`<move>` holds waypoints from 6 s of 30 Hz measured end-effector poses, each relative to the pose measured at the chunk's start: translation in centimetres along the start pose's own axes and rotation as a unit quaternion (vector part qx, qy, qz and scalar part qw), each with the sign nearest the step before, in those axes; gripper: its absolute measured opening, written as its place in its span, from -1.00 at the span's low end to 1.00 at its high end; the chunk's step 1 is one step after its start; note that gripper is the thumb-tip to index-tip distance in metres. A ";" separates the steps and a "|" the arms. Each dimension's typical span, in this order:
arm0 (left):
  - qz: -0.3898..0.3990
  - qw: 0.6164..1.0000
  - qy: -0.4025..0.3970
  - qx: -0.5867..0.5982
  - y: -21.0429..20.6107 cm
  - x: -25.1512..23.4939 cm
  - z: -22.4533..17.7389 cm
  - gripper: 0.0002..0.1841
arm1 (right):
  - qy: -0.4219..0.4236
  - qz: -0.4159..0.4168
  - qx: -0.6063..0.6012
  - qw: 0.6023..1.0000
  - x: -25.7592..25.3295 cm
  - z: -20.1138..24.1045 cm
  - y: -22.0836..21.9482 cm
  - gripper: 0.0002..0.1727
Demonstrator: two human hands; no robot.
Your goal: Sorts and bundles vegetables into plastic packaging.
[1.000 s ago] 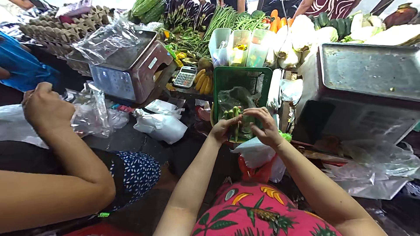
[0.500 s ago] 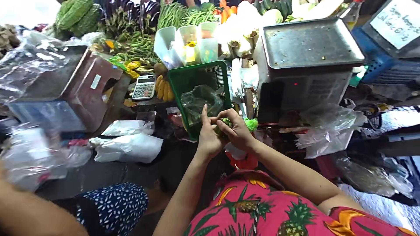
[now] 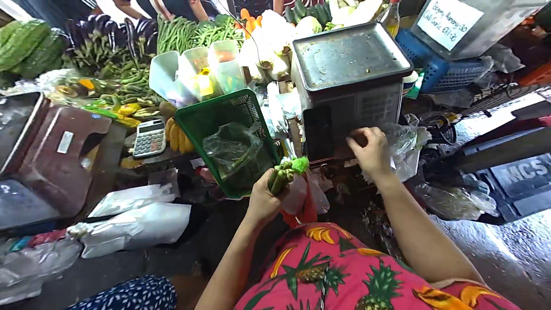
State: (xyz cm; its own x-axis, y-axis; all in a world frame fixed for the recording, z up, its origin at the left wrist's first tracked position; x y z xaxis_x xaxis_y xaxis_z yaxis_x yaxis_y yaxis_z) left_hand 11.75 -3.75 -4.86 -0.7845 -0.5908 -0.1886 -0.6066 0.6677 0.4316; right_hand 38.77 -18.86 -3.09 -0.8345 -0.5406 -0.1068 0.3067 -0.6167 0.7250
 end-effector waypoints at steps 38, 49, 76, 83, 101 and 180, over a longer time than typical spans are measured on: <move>0.005 0.940 -0.181 -0.288 1.5 2.7 -0.4 -0.57 | 0.170 0.376 0.047 0.910 6.7 7.9 -7.4 -0.01; -0.227 0.773 0.114 0.582 2.7 3.2 -2.4 -0.93 | 0.342 0.371 -0.438 0.744 10.4 11.7 -3.4 -0.52; 0.115 0.983 -0.030 -0.137 -0.9 2.8 -2.7 -0.48 | 0.187 0.318 -0.258 0.893 8.9 6.9 -8.1 -0.43; 0.258 0.965 0.049 -0.012 -2.6 4.2 7.2 -0.41 | -0.038 0.394 -0.462 0.794 6.9 -0.7 -4.1 -0.38; 0.289 0.889 0.295 -0.200 -1.3 11.0 13.5 -0.79 | -0.452 0.461 -0.483 0.592 14.0 -3.7 -20.5 -0.76; -0.262 0.952 -0.038 -0.154 11.0 -3.5 9.9 -0.75 | 0.094 0.380 0.279 0.877 -3.5 22.8 -23.2 -0.63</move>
State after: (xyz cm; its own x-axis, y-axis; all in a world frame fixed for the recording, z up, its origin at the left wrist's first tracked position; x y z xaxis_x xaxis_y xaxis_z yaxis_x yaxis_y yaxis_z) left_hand 6.51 10.17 -8.23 -0.3987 -0.7636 -0.5079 -0.8598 0.1185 0.4968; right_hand 24.17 10.40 -4.05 -0.3798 -0.7910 0.4796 0.4267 0.3102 0.8495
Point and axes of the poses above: each hand's wrist, its own x-axis away from the middle knuckle, its own y-axis out of the back of the hand, z = x × y, the point moved 2 cm from there along -x, towards the middle knuckle, and after that the axes turned 8 degrees about -y, right-handed, at the moved point
